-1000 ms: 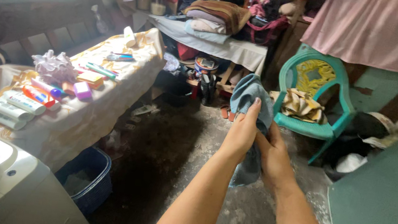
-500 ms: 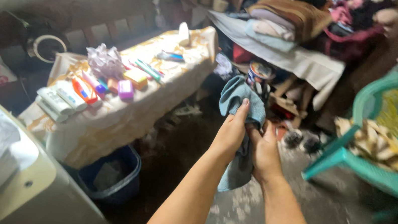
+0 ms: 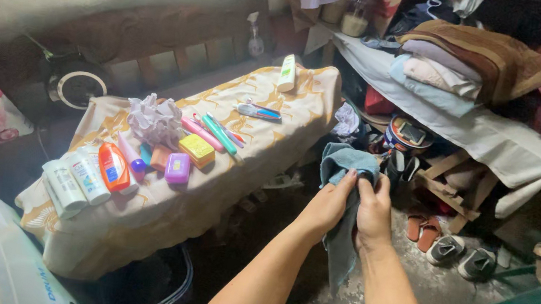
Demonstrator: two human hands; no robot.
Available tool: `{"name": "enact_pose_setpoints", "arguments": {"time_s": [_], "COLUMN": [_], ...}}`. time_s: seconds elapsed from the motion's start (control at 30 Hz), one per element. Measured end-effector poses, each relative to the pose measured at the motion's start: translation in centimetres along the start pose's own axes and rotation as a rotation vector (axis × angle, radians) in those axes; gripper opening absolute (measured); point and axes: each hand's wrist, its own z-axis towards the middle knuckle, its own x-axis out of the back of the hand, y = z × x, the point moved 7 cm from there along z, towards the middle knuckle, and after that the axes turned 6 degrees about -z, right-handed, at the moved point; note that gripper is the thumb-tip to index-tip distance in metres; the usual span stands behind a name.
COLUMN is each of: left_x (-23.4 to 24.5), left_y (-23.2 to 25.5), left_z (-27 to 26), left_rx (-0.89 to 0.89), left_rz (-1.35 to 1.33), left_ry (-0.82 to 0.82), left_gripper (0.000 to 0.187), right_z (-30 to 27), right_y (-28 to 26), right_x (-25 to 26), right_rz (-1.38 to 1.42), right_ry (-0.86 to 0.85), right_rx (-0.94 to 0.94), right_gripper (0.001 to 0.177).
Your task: The person wipes several personal care items with a blue cloth, including a white tube, a yellow soap box, and a purple soap box. The person then places the items into a blue wall-mounted caddy in the bathroom.
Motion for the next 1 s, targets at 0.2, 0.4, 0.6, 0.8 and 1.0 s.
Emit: {"name": "enact_pose_setpoints", "arguments": {"time_s": [0.2,0.4,0.6,0.8,1.0], "left_x": [2.2,4.9,9.3,19.2,34.2], "left_y": [-0.5,-2.1,-1.3,-3.1,-6.9], "left_z": [8.4,20.6,29.4,35.6,39.5], "left_rx": [-0.211,-0.031,0.014,-0.266,-0.127], "left_rz": [0.361,0.586,0.281,-0.046,0.292], "left_ry": [0.018,0.051,0.321,0.605,1.049], "left_gripper": [0.096,0.104,0.090,0.064,0.057], "right_z": [8.3,21.0,34.5,40.1,42.2], "right_y": [7.0,16.3,24.0,31.7,35.8], "right_x": [-1.3,-0.2,-1.2,-5.0,-10.2], "right_rz": [0.221,0.118,0.086,0.259,0.227], "right_ry": [-0.111,-0.032,-0.126,-0.205,-0.353], "right_rx": [-0.138,-0.336,-0.369,-0.565,-0.671], "right_gripper": [0.027,0.034,0.031,0.031,0.030]}}
